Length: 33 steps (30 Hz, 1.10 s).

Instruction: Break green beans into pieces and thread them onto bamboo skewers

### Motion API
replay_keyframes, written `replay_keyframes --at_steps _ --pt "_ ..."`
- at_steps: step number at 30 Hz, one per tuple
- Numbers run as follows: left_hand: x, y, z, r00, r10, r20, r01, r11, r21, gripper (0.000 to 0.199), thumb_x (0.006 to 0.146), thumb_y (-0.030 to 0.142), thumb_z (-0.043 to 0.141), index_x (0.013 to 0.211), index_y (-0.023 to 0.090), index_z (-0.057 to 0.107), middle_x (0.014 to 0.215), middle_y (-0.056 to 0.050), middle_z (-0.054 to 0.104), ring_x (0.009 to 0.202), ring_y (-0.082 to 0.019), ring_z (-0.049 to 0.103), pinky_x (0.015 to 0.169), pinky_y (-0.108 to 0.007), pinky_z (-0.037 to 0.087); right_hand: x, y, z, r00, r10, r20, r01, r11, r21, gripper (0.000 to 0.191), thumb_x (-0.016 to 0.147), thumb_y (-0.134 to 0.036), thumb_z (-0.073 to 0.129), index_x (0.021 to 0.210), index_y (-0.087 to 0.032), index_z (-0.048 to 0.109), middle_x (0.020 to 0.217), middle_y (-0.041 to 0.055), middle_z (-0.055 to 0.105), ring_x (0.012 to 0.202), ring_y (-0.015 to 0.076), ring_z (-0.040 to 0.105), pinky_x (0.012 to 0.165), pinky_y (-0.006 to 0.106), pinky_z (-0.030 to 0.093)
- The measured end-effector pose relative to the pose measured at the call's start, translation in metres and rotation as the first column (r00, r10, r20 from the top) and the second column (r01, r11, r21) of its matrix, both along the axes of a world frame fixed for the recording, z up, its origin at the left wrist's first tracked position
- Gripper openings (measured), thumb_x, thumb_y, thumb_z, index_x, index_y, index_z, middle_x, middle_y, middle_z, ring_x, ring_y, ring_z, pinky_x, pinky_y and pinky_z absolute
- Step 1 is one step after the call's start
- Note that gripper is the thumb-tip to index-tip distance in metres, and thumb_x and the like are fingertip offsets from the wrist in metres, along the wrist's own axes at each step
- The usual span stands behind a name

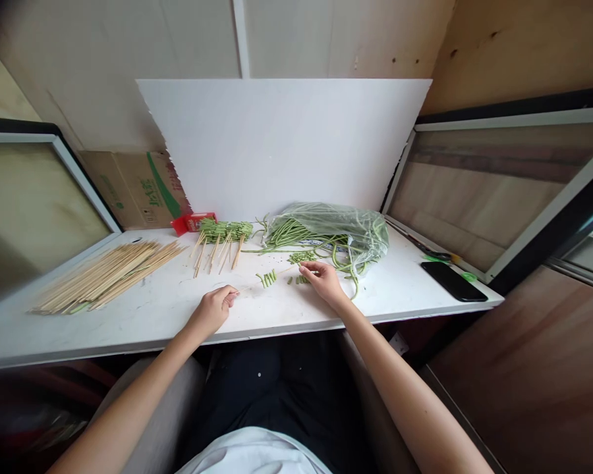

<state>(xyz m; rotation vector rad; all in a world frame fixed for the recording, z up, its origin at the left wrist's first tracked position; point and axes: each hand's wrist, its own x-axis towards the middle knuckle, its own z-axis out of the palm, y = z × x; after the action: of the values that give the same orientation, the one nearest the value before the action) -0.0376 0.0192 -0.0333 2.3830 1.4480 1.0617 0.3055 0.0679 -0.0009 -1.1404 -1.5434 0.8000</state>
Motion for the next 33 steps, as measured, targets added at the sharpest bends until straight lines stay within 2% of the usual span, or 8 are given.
replay_keyframes --at_steps 3,9,13,17,20,23,27,33 --pt "0.0 0.0 0.0 1.0 -0.009 -0.004 0.009 1.0 0.015 0.023 0.095 0.009 0.045 0.094 0.021 0.064 0.077 -0.002 0.066 0.074 -0.018 0.067 0.07 -0.027 0.051 -0.002 -0.002 0.0 0.995 -0.006 -0.099 0.003 1.0 -0.03 0.042 0.083 -0.062 0.078 0.097 -0.022 0.081 0.113 0.0093 0.079 0.101 0.0277 0.071 0.085 0.036 0.054" --pt "0.001 0.0 0.002 1.0 -0.021 -0.006 0.022 0.998 0.051 0.022 0.096 0.009 0.045 0.091 0.021 0.063 0.075 -0.002 0.065 0.073 -0.017 0.067 0.072 -0.027 0.051 -0.01 -0.005 -0.003 0.938 0.062 -0.341 -0.115 0.984 -0.135 0.043 0.079 -0.058 0.084 0.1 -0.02 0.08 0.099 0.0069 0.078 0.066 0.0134 0.056 0.056 0.027 0.04" --pt "0.002 0.0 0.0 1.0 -0.016 -0.005 0.016 0.999 0.041 0.023 0.095 0.007 0.044 0.093 0.02 0.064 0.077 -0.002 0.066 0.074 -0.017 0.067 0.071 -0.026 0.051 -0.013 -0.006 -0.005 0.885 0.111 -0.452 -0.207 0.964 -0.169 0.038 0.076 -0.052 0.089 0.095 -0.02 0.08 0.101 0.009 0.078 0.072 0.0146 0.061 0.052 0.025 0.034" --pt "0.001 0.001 -0.001 1.0 -0.019 0.012 0.019 0.999 0.034 0.023 0.095 0.008 0.045 0.094 0.02 0.064 0.079 -0.003 0.067 0.076 -0.018 0.068 0.073 -0.027 0.051 -0.013 -0.007 -0.004 0.866 0.147 -0.479 -0.273 0.94 -0.206 0.035 0.077 -0.051 0.089 0.093 -0.021 0.079 0.106 0.0105 0.079 0.08 0.0175 0.067 0.052 0.025 0.035" --pt "0.001 0.001 -0.002 1.0 -0.021 0.012 0.021 0.999 0.037 0.023 0.094 0.006 0.045 0.093 0.02 0.064 0.078 -0.003 0.067 0.075 -0.018 0.067 0.072 -0.027 0.05 -0.013 -0.007 -0.006 0.88 0.138 -0.455 -0.254 0.946 -0.203 0.037 0.075 -0.053 0.089 0.092 -0.022 0.08 0.108 0.0094 0.078 0.076 0.0161 0.064 0.052 0.025 0.035" --pt "0.001 0.001 -0.002 1.0 -0.016 0.008 0.016 0.999 0.043 0.023 0.094 0.007 0.045 0.094 0.02 0.064 0.078 -0.003 0.067 0.073 -0.017 0.065 0.07 -0.027 0.049 -0.012 -0.005 -0.009 0.889 0.119 -0.443 -0.221 0.958 -0.185 0.038 0.073 -0.053 0.091 0.095 -0.023 0.082 0.101 0.007 0.078 0.07 0.0138 0.058 0.053 0.026 0.036" --pt "0.001 0.001 -0.002 1.0 -0.015 0.008 0.015 0.999 0.052 0.023 0.095 0.008 0.046 0.094 0.02 0.065 0.077 -0.002 0.066 0.071 -0.017 0.064 0.068 -0.027 0.047 -0.011 -0.004 -0.013 0.892 0.114 -0.437 -0.214 0.958 -0.188 0.042 0.072 -0.054 0.092 0.1 -0.025 0.083 0.103 0.0064 0.077 0.076 0.0161 0.06 0.06 0.028 0.041" --pt "0.001 0.001 -0.002 1.0 -0.021 0.007 0.02 0.999 0.042 0.024 0.094 0.006 0.046 0.092 0.021 0.065 0.076 -0.002 0.065 0.071 -0.017 0.064 0.069 -0.026 0.048 -0.012 -0.005 -0.011 0.895 0.094 -0.436 -0.207 0.953 -0.219 0.042 0.07 -0.056 0.092 0.099 -0.027 0.084 0.103 0.0058 0.078 0.078 0.0173 0.062 0.059 0.028 0.041"
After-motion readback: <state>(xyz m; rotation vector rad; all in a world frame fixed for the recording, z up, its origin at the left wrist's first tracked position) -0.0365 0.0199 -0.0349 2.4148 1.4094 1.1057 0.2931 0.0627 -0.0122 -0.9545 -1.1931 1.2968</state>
